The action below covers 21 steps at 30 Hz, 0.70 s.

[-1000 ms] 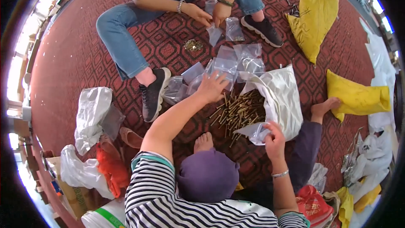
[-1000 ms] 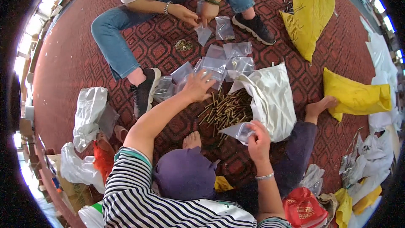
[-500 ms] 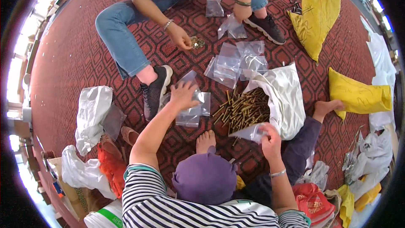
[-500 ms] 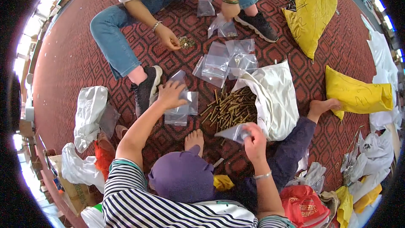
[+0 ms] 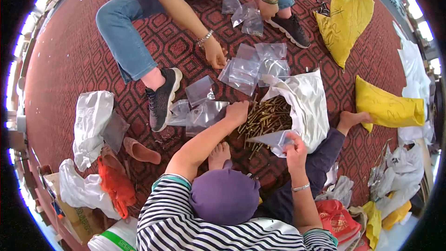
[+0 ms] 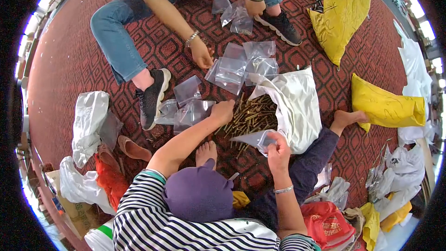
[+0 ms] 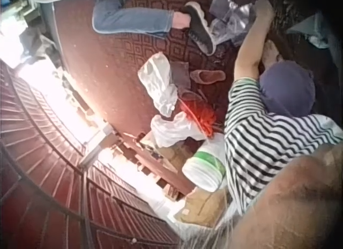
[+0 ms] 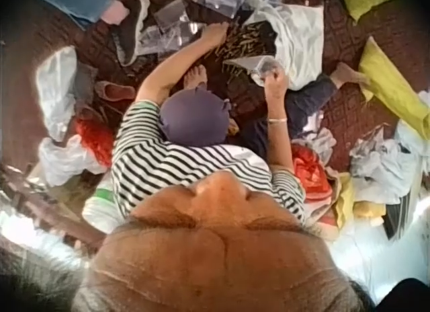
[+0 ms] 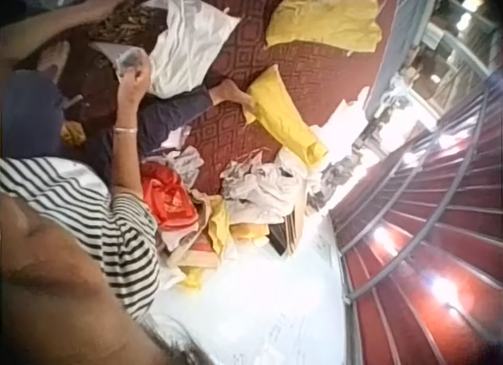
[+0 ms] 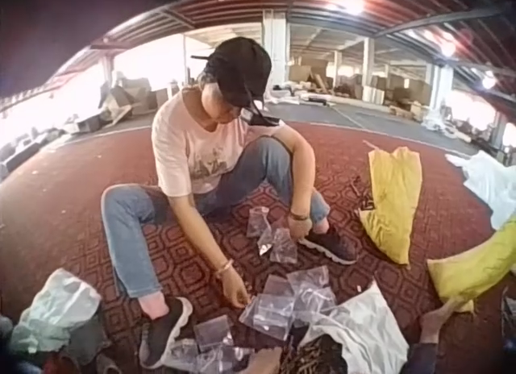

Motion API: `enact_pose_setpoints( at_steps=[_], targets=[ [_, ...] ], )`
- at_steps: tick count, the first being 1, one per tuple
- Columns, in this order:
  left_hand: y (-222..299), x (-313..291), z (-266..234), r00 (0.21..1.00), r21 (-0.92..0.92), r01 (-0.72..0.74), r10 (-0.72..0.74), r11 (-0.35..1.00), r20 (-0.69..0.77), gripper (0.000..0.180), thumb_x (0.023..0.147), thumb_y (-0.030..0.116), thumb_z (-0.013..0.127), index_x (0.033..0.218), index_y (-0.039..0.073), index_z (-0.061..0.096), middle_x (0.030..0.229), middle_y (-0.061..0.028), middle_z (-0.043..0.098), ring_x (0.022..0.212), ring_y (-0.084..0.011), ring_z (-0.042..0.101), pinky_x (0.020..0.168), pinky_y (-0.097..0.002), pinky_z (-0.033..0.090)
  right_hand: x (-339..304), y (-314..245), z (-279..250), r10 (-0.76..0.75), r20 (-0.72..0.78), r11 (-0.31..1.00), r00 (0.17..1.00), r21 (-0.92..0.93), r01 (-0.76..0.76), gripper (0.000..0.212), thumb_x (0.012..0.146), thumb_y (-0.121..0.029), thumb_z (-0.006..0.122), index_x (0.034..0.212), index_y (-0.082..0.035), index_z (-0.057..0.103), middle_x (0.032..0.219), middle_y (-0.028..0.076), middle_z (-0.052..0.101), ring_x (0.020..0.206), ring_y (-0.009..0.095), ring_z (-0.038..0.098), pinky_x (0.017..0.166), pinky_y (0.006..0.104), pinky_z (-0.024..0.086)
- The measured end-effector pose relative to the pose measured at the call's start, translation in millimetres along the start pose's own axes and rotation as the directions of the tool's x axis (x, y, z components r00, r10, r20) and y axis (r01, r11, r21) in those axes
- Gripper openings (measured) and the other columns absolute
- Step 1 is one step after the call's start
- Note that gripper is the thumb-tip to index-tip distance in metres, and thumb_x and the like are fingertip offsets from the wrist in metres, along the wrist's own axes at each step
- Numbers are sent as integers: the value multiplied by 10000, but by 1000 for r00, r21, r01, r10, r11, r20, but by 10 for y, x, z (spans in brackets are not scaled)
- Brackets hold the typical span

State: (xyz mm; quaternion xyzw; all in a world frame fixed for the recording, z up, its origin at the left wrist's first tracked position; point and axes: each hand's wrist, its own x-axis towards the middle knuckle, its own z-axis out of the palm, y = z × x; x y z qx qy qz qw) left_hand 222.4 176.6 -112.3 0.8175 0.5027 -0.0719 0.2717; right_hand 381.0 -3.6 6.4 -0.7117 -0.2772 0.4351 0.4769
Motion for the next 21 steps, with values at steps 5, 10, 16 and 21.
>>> enact_pose_setpoints(
  at_steps=[5,10,16,21],
  targets=[
    [-184,-147,88,991,-15,-118,117,993,-60,251,785,183,520,944,-12,515,783,-206,609,721,-374,601,614,-412,478,-179,121,47,18,122,999,992,-45,-13,334,701,88,418,978,-11,577,1082,76,543,738,148,516,584,219,457],
    [-376,-339,30,996,-516,-87,84,852,-30,247,800,133,504,1029,43,488,763,-133,590,721,-301,614,579,-375,480,-280,207,-105,-19,224,991,974,-122,47,336,692,88,413,964,-15,582,1098,73,540,736,155,515,556,222,458],
    [-411,-453,-72,964,-837,266,125,-478,235,197,841,118,499,1035,81,499,758,-53,532,606,-153,532,527,-266,426,-322,84,-127,130,208,991,969,-53,-121,336,685,86,409,955,-11,583,1111,78,535,753,167,516,556,223,463],
    [-255,-266,-121,980,-783,191,69,-592,187,137,883,179,501,991,98,523,744,-34,529,582,-118,499,474,-241,399,-344,102,-118,113,199,994,973,-14,-112,334,686,83,408,955,-7,584,1108,84,537,752,169,515,564,224,467]
  ],
)
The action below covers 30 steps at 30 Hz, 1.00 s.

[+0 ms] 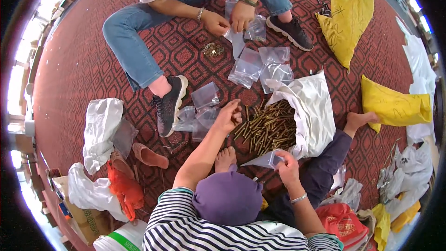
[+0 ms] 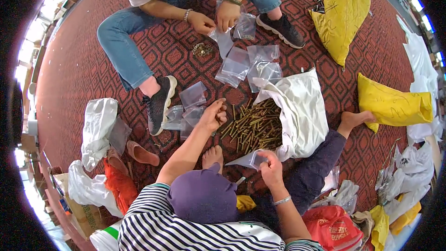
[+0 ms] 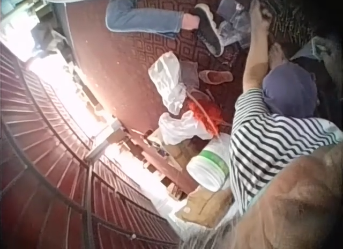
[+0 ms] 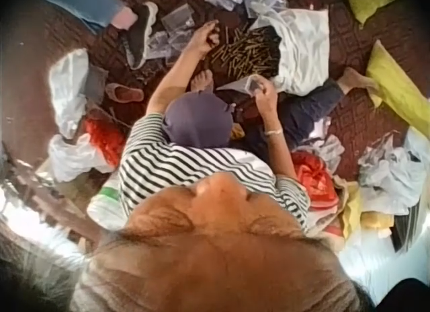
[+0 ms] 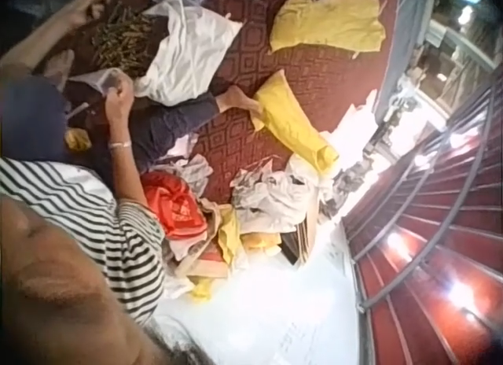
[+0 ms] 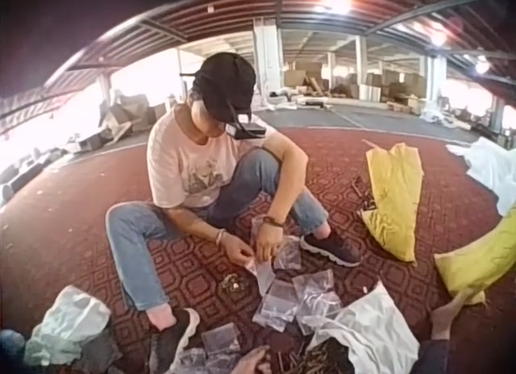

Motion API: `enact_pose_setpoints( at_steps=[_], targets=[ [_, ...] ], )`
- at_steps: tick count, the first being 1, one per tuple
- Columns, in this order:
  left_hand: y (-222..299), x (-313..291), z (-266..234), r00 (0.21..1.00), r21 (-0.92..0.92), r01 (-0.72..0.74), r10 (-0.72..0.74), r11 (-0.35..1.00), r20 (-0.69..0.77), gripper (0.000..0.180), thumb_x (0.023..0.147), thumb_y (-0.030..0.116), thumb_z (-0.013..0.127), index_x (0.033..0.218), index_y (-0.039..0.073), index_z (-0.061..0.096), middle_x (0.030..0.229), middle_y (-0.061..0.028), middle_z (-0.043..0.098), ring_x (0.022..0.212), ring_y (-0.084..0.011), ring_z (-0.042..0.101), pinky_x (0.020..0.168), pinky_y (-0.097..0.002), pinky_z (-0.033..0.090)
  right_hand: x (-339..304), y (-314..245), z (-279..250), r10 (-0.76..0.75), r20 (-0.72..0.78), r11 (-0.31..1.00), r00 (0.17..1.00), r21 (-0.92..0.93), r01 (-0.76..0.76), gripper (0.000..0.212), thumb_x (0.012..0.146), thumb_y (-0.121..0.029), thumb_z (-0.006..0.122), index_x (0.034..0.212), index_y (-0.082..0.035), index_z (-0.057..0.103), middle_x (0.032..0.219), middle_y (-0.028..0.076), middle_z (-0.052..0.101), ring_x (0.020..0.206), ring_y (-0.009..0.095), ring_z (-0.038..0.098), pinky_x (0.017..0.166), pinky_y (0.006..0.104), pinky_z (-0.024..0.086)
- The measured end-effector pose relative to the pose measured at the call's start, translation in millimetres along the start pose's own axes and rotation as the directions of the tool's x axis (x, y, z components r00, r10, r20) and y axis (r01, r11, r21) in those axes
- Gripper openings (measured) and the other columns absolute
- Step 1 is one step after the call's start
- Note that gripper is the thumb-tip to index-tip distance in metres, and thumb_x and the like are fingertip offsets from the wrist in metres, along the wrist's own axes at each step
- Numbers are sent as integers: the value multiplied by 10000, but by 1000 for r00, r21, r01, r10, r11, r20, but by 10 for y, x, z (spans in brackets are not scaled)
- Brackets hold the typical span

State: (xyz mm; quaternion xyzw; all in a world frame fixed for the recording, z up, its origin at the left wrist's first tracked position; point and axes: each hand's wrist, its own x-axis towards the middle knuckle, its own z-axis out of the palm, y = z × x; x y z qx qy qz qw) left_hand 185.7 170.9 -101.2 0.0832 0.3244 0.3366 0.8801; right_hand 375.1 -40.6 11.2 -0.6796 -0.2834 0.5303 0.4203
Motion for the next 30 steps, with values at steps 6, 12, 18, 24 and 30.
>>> enact_pose_setpoints(
  at_steps=[6,12,18,24,30],
  targets=[
    [74,65,194,992,-147,68,-83,987,-97,125,891,196,518,960,94,538,770,-44,533,549,-100,452,434,-209,350,72,49,-13,25,-2,999,1000,48,-25,335,684,80,411,955,-5,590,1103,87,542,758,170,515,574,223,470],
    [-22,49,216,959,159,69,-21,985,-283,113,878,204,539,915,99,558,757,-48,561,551,-98,459,422,-193,327,202,-4,-44,1,12,999,1000,32,-1,339,683,74,421,965,-2,593,1086,92,551,786,179,520,588,228,472],
    [-100,288,77,936,870,161,209,465,-285,262,810,294,541,895,48,568,736,-104,582,597,-207,513,522,-297,405,175,11,-27,28,11,1000,1000,-3,-28,344,684,64,429,978,-1,594,1049,94,566,815,186,524,624,237,468],
    [-373,567,313,896,947,290,388,-140,-217,413,748,393,536,903,13,590,781,-152,614,688,-328,567,668,-375,460,192,111,-64,-43,-11,996,999,-79,42,345,687,54,425,979,-8,597,1022,93,575,822,187,526,677,247,462],
    [-445,647,188,949,947,257,233,-193,-210,398,713,375,563,859,11,628,820,-149,640,749,-327,595,684,-374,468,170,11,-3,41,23,985,999,-169,-36,349,686,40,428,985,-11,599,1005,91,581,834,191,525,745,252,446]
  ],
)
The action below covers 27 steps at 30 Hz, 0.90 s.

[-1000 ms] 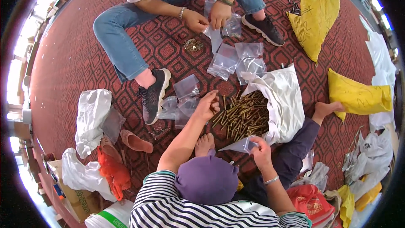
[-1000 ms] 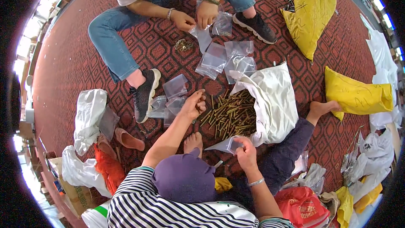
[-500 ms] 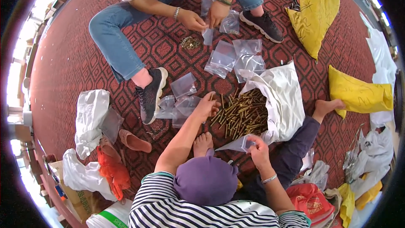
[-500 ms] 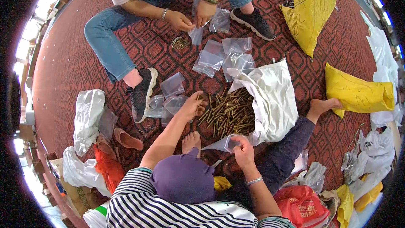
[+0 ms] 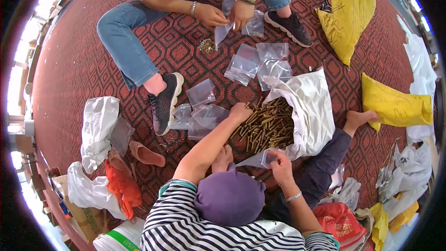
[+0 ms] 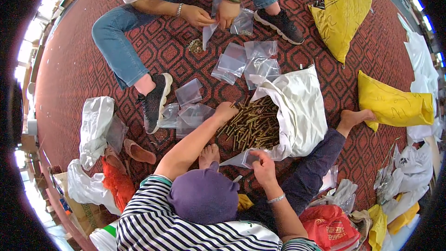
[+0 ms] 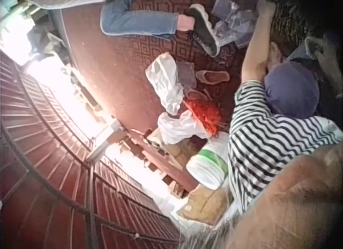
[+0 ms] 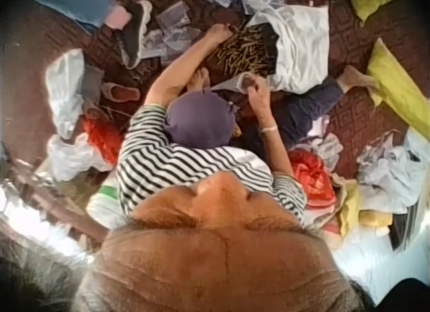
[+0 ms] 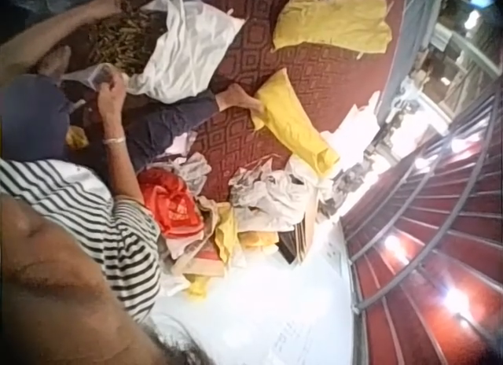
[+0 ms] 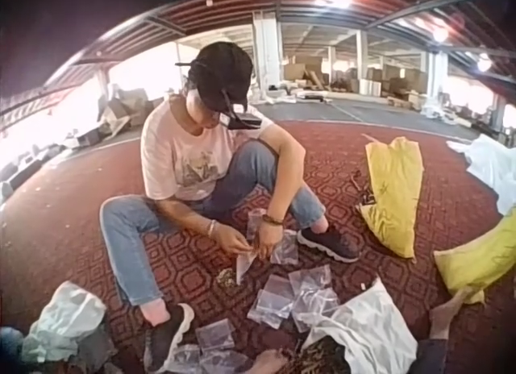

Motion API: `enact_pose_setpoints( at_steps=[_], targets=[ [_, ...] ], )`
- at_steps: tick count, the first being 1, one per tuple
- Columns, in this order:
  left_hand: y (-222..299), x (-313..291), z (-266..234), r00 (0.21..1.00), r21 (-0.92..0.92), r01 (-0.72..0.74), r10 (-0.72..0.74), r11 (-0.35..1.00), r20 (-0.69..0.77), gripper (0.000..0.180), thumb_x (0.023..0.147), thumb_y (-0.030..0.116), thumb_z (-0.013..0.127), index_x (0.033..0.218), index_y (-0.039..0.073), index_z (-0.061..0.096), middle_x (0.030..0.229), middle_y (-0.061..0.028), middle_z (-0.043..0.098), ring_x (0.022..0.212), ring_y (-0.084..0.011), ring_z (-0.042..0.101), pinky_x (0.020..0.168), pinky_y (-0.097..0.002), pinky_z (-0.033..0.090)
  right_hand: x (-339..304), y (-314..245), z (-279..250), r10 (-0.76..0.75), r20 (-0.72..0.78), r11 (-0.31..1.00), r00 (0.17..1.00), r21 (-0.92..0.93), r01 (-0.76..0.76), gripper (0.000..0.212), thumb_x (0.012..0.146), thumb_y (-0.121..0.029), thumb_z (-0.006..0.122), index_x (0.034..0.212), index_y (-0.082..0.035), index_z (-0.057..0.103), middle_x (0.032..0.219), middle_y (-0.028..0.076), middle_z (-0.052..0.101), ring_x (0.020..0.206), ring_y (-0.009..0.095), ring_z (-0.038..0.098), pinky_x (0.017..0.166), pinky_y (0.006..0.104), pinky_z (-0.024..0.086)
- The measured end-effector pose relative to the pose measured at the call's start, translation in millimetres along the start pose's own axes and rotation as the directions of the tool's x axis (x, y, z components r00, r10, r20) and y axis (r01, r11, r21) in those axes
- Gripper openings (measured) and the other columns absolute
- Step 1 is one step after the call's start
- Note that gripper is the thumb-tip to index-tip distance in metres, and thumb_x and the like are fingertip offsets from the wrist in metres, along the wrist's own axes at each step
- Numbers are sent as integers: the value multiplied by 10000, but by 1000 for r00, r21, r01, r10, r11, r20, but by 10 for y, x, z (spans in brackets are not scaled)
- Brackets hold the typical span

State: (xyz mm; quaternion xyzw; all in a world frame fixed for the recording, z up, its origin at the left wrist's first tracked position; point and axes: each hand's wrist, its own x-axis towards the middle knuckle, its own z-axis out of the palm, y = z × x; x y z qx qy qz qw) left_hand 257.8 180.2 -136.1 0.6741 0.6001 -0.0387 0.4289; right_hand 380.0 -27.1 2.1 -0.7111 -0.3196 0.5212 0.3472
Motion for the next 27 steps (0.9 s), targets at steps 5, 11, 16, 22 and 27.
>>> enact_pose_setpoints(
  at_steps=[5,11,16,22,27],
  targets=[
    [-45,-201,-193,993,-173,-42,60,984,98,368,705,350,565,824,11,644,802,-153,643,755,-330,597,683,-386,469,-52,-38,110,-24,21,998,999,-49,25,349,684,31,434,988,-9,600,1004,91,584,855,198,528,773,256,437],
    [-220,-277,-184,978,-36,-196,193,980,-76,309,729,306,553,792,16,639,754,-145,630,695,-306,581,651,-373,460,-105,89,388,-86,33,995,996,-47,87,343,683,27,436,983,-4,601,1013,92,585,872,204,535,770,255,440],
    [-350,-273,-278,972,-259,-218,185,941,-144,276,759,282,556,800,12,599,680,-111,581,628,-262,546,606,-353,440,-85,140,462,-94,31,995,995,-33,95,338,685,28,433,978,0,601,1019,91,584,875,207,540,756,257,447],
    [-401,-325,-379,994,-667,-110,84,737,-72,267,774,281,562,794,15,549,635,-83,537,592,-246,523,575,-350,421,-60,156,530,-100,38,995,994,-18,100,335,688,32,428,975,1,599,1022,90,582,867,206,541,738,254,451],
    [-465,-444,-448,974,-880,65,160,471,158,231,794,259,554,763,31,536,646,-77,546,575,-222,530,556,-320,418,-39,153,476,-100,44,995,994,-7,101,332,689,33,427,970,-2,599,1017,88,581,855,197,537,725,249,450]
  ],
)
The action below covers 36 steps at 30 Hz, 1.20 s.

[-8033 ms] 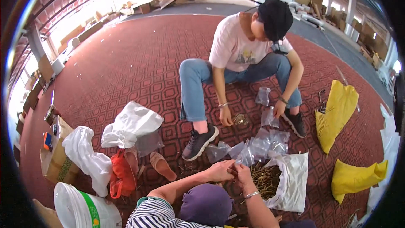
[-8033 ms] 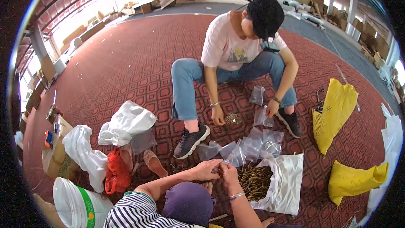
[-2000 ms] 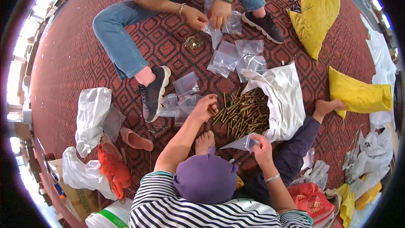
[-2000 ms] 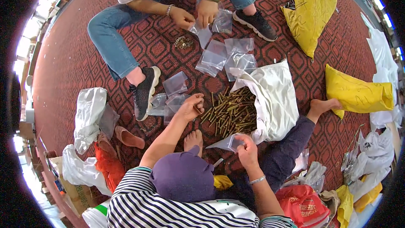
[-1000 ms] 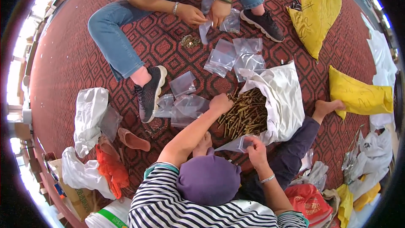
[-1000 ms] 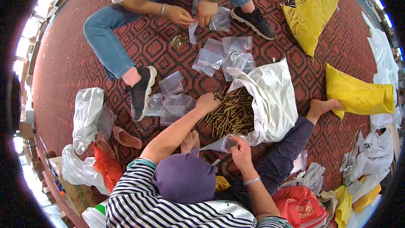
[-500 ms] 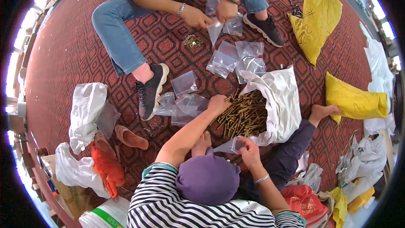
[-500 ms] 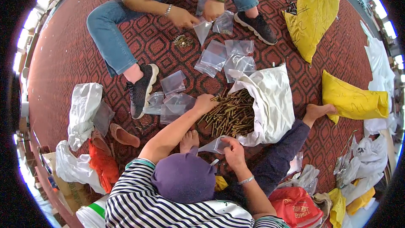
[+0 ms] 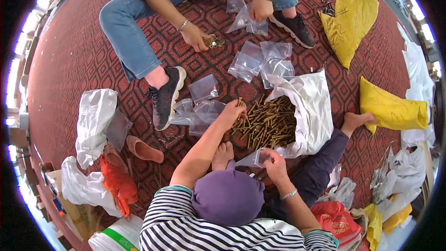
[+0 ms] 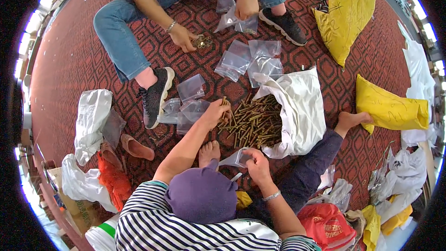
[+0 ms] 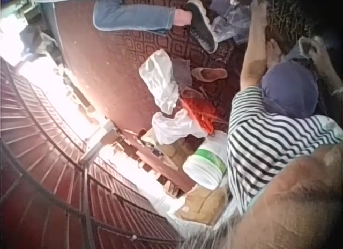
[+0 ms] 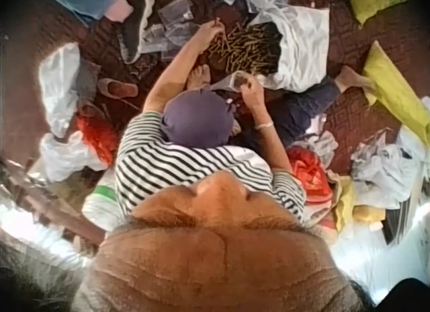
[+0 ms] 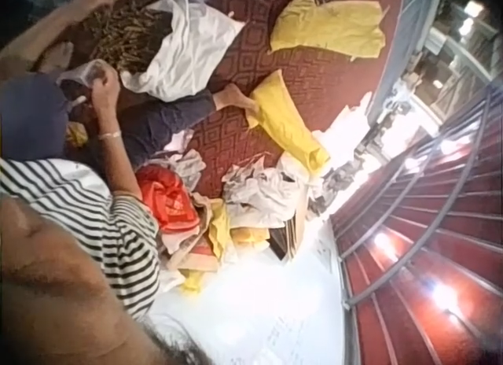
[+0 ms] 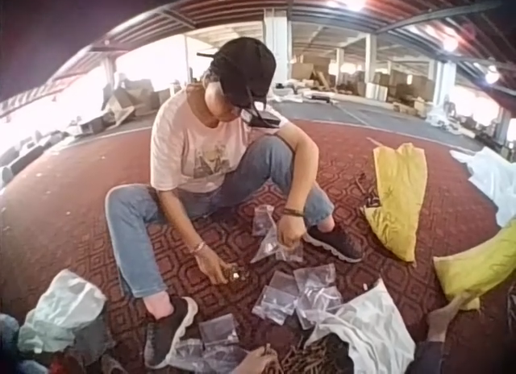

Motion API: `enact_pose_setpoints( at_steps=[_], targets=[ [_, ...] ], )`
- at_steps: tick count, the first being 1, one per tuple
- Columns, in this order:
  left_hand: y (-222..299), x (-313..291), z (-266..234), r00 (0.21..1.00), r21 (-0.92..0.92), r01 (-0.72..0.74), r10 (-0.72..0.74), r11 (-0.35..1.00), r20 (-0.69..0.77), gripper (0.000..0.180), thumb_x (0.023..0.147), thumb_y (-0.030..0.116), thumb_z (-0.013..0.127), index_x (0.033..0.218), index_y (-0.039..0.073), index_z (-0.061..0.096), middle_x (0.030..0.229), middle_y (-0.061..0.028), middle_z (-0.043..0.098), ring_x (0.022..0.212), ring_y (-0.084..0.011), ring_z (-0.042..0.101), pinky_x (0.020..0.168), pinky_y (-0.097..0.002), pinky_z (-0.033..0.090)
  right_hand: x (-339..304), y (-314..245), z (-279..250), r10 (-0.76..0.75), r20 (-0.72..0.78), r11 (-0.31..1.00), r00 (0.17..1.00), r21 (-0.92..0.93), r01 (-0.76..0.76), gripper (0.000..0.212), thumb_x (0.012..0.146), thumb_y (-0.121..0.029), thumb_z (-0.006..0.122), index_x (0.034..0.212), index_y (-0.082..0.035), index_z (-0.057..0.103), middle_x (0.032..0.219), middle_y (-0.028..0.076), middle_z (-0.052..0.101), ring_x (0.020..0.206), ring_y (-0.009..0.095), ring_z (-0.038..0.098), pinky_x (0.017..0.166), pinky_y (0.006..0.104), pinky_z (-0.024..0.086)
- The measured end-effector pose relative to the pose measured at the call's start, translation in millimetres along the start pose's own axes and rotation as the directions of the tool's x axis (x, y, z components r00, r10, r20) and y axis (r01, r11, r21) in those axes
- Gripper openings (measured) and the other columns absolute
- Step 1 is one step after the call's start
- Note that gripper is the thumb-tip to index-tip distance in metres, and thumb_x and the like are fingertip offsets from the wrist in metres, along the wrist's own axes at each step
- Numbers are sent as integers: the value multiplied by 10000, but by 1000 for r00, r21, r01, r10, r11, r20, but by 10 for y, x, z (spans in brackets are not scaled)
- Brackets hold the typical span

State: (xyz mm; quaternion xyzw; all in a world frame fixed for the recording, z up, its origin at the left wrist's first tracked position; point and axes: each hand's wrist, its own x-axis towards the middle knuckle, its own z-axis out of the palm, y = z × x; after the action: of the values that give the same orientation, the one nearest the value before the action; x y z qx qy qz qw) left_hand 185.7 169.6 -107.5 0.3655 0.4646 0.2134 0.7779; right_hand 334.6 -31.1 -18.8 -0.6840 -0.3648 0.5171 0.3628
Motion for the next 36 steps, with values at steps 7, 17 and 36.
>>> enact_pose_setpoints(
  at_steps=[7,17,36],
  targets=[
    [-365,-173,-33,911,938,-289,355,191,208,118,832,175,533,784,70,555,680,-70,581,570,-181,551,519,-270,411,27,44,-82,39,12,999,999,11,-40,330,683,39,425,960,-2,599,1016,85,580,818,183,533,691,238,450],
    [-225,-471,-215,956,-44,235,-223,971,193,241,838,261,561,1040,130,553,900,-100,619,753,-233,602,606,-343,477,-68,-161,-88,90,42,991,995,91,-93,332,673,49,418,950,10,598,1013,86,583,762,178,537,641,231,451],
    [-123,-610,-48,972,-602,159,-18,783,233,320,921,259,450,1207,117,427,946,-111,585,704,-191,568,606,-287,476,-51,-154,62,56,48,998,997,23,-57,319,680,42,417,938,9,601,1019,98,578,818,200,538,684,242,453]
  ],
)
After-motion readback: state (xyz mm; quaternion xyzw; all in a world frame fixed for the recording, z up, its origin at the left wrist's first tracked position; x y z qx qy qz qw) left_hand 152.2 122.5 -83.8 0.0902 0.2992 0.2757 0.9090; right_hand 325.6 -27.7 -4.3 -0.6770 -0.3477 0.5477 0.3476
